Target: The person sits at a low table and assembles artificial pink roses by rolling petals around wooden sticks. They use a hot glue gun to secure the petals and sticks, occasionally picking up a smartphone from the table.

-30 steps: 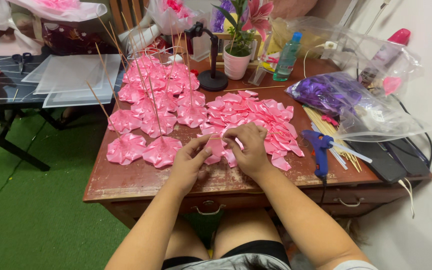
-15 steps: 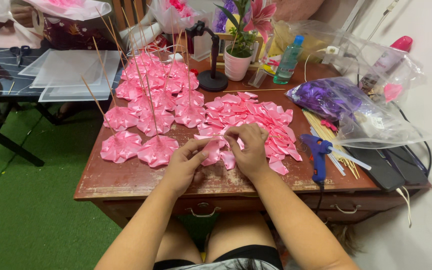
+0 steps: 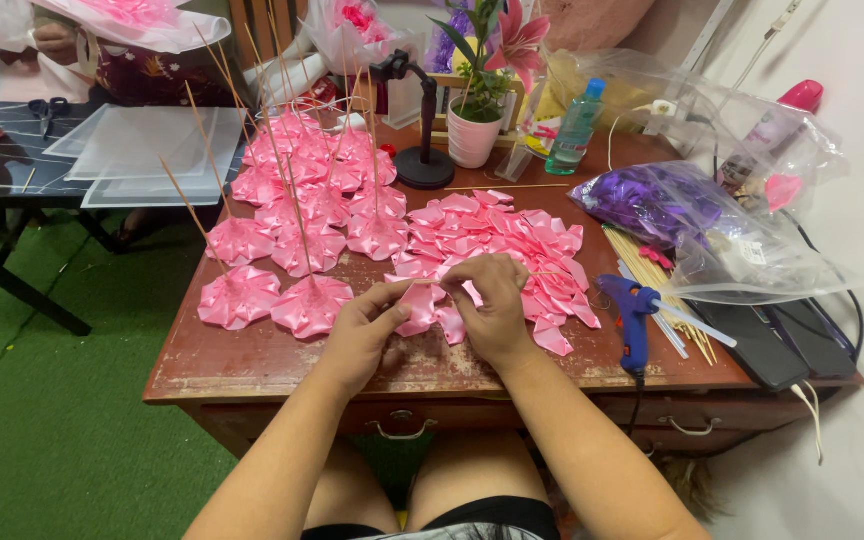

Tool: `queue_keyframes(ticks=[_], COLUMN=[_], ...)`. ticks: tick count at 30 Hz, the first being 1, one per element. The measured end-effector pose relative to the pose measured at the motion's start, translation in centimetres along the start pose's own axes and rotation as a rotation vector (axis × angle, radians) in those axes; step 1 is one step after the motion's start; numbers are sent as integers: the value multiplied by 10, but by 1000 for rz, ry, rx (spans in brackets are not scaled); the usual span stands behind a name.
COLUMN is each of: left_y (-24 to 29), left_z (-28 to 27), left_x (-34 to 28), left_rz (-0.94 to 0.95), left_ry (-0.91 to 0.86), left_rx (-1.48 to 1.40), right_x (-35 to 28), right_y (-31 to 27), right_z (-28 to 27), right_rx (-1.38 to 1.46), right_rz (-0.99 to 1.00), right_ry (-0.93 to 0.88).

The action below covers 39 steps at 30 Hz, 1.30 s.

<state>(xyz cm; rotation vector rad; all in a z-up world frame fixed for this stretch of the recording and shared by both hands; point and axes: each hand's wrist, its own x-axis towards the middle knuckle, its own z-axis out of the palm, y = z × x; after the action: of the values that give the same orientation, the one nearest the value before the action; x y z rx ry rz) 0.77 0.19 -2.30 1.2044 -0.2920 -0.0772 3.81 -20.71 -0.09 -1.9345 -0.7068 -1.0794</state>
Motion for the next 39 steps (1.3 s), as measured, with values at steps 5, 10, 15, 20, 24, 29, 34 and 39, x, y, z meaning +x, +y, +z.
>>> queue_keyframes(ticks=[5, 10, 15, 20, 24, 29, 34, 39], left_y=[6, 14, 13, 6, -1, -9, -11, 7], left_z=[3, 6, 3, 5, 5, 6, 7, 17], left_x=[-3, 0, -1, 12, 16, 15, 13, 0], left_rz=[-5, 30, 68, 117, -3, 63, 85, -46], left_ry=[8, 5, -16, -25, 85, 187, 256, 289], left_rx=[-13, 6, 48, -112, -21, 184, 215, 121], right_x=[1, 2, -1, -1, 1, -2, -3, -4], right_y=[-2, -1, 4, -1, -9, -6, -6, -5], right_z=[1, 0, 2, -3, -1, 1, 2, 4], right_rx=[10, 15, 44, 87, 113, 101, 78, 48], right_rz=[-5, 17, 43, 16, -9, -29, -66, -84], right_ry=[-4, -19, -27, -21, -38, -70, -80, -83])
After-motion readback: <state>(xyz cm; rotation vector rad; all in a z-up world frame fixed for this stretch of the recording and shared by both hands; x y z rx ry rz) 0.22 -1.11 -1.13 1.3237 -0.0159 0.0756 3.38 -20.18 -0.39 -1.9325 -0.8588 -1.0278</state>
